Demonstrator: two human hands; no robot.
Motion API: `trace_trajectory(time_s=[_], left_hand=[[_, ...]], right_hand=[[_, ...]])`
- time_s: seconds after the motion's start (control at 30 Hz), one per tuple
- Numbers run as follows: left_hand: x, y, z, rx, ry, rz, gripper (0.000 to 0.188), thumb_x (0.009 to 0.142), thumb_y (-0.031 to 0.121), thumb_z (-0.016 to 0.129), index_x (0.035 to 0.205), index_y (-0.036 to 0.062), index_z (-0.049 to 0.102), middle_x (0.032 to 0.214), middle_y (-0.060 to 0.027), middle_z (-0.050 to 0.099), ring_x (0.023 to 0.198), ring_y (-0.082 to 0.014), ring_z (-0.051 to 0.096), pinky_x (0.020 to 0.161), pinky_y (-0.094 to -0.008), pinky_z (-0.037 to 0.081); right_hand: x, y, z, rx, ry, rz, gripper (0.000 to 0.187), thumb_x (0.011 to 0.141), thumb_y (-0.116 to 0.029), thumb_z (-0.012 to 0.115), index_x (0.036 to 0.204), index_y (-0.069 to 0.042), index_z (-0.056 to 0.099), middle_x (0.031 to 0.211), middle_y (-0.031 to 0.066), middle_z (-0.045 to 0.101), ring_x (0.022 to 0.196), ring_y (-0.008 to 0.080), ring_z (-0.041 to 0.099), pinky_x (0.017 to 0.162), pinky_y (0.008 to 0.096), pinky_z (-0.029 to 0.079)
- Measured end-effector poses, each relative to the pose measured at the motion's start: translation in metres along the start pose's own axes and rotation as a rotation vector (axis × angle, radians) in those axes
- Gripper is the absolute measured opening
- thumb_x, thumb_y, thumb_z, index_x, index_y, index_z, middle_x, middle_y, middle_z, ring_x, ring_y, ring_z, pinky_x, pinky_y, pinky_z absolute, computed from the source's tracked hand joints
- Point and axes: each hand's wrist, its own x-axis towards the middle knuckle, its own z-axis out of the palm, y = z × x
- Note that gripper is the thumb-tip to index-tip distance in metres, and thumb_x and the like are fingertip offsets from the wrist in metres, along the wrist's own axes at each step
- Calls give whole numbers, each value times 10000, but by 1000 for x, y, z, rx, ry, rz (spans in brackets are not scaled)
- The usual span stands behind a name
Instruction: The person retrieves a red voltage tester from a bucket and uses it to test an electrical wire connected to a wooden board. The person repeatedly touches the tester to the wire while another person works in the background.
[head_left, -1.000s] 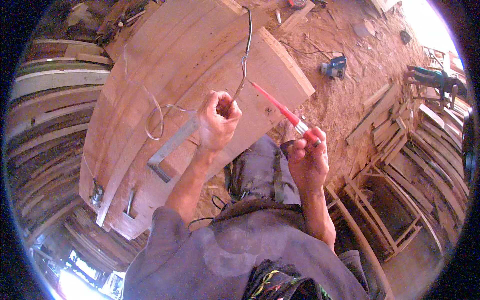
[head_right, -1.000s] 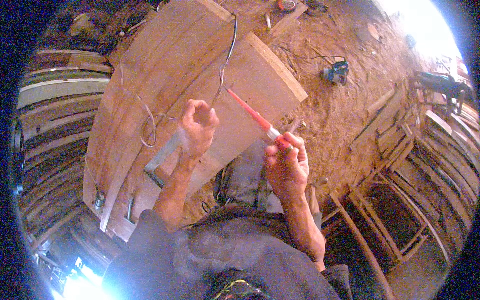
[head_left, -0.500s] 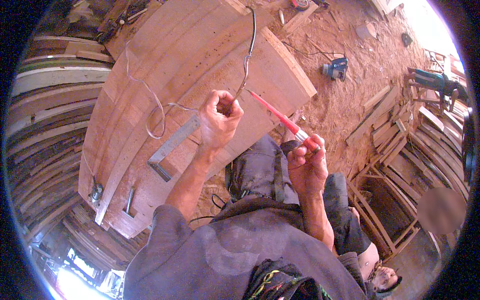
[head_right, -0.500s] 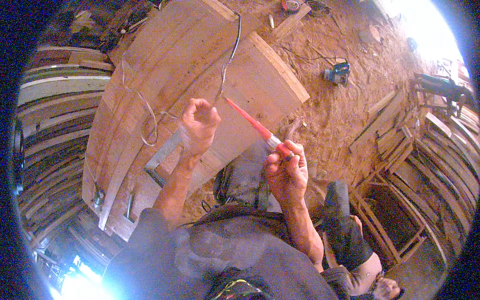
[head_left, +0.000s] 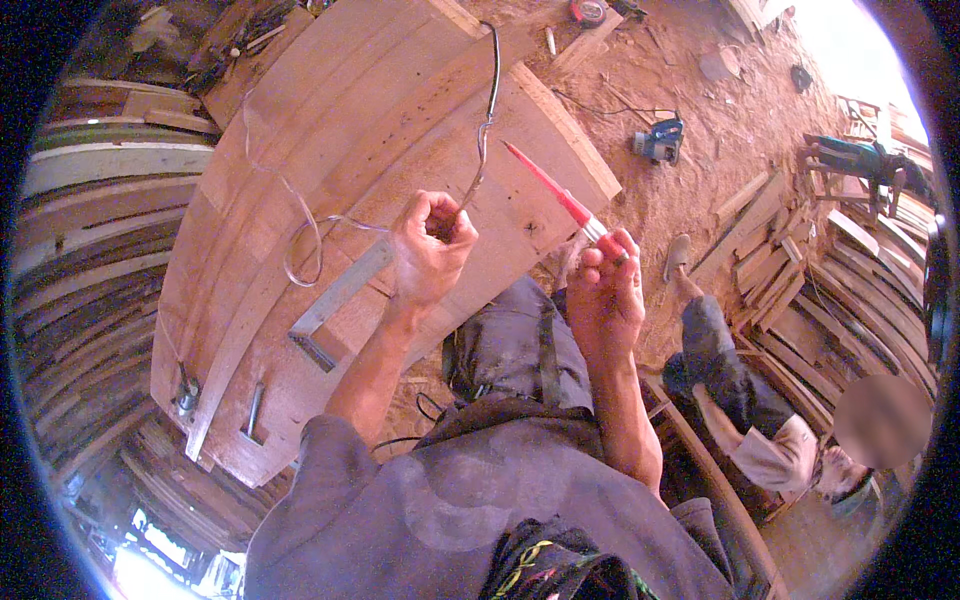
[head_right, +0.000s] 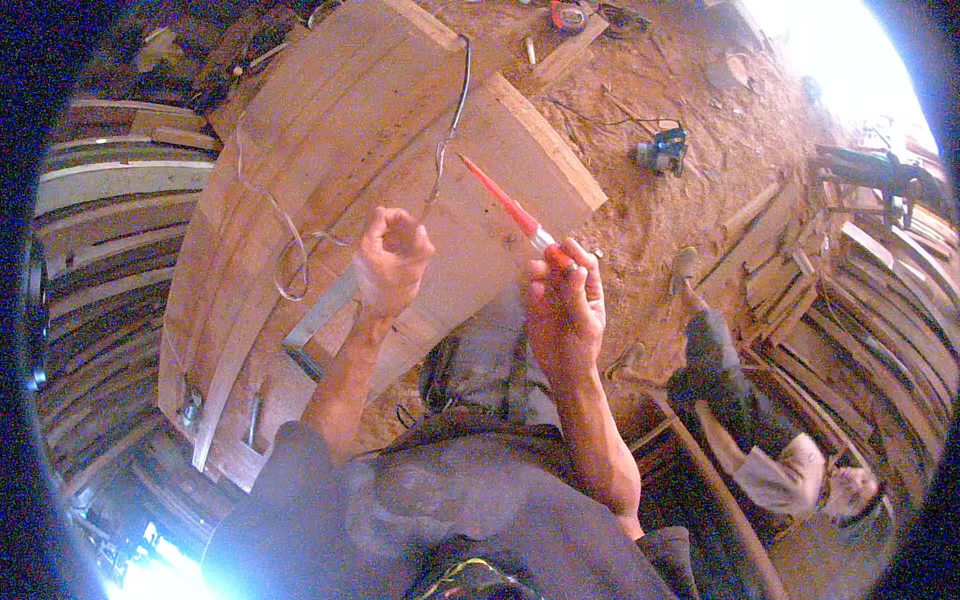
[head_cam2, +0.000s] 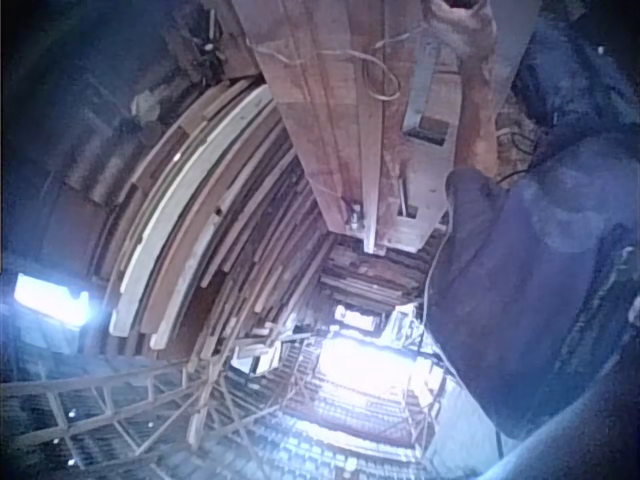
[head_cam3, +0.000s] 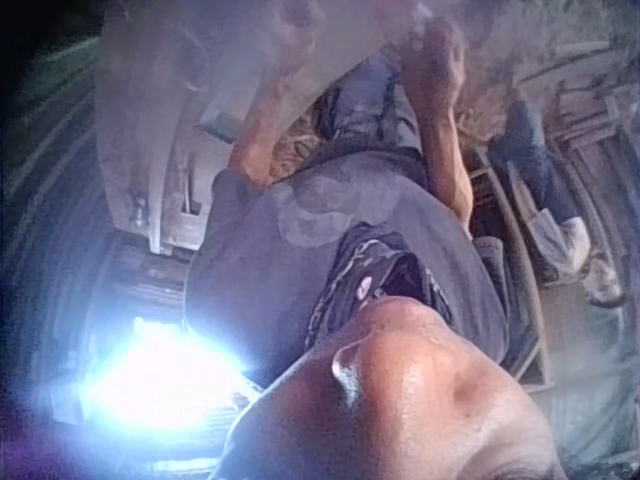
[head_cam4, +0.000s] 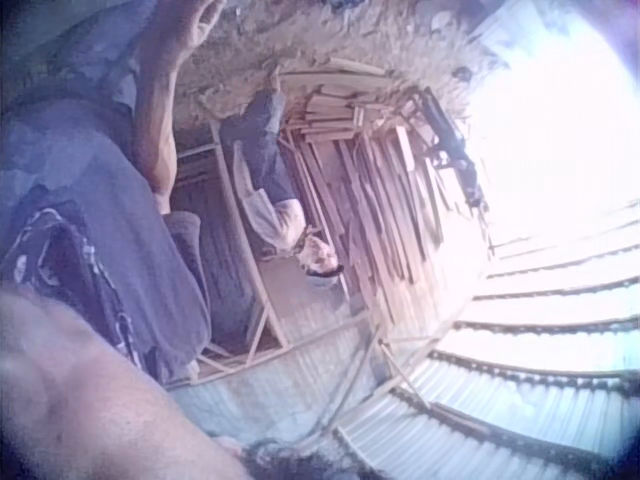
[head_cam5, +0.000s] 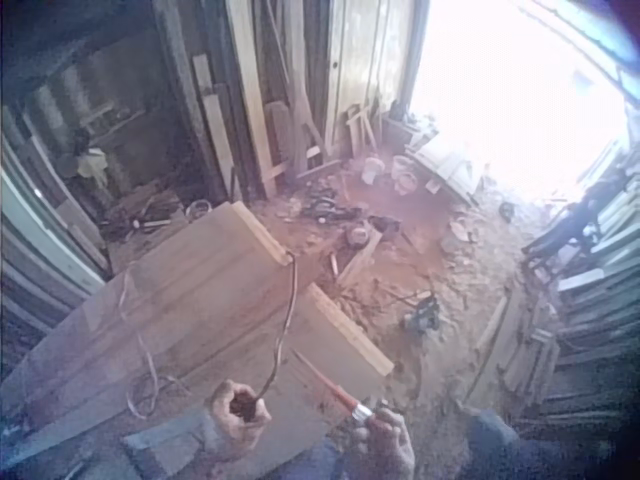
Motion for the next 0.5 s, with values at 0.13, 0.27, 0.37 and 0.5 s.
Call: trace_trajectory(time_s=[0.13,0.27,0.37,0.5], left_hand=[[0,-5,0,-27,-13,10,152,847,120,696,909,69,568,751,15,582,711,-75,552,665,-275,494],[0,-1,-3,-8,-15,20,158,840,122,701,913,69,572,750,14,579,710,-78,545,663,-277,488],[0,2,-4,11,-20,23,153,834,118,702,904,70,574,746,13,578,707,-80,545,662,-277,487],[0,2,-3,-6,1,44,143,834,113,699,882,73,571,740,14,575,706,-77,543,665,-277,488]], right_hand=[[10,8,-7,16,-118,12,354,1008,-235,490,1305,-43,495,1207,105,624,1006,193,607,837,292,515],[14,11,-4,20,-135,28,358,1013,-239,478,1305,-31,492,1213,108,620,1026,196,610,842,282,520],[15,13,-5,-2,-144,18,359,1019,-239,466,1307,-26,489,1220,109,616,1038,197,611,842,284,525],[15,14,-8,-17,-138,17,356,1020,-235,462,1309,-29,490,1226,107,614,1042,201,611,842,287,530]])
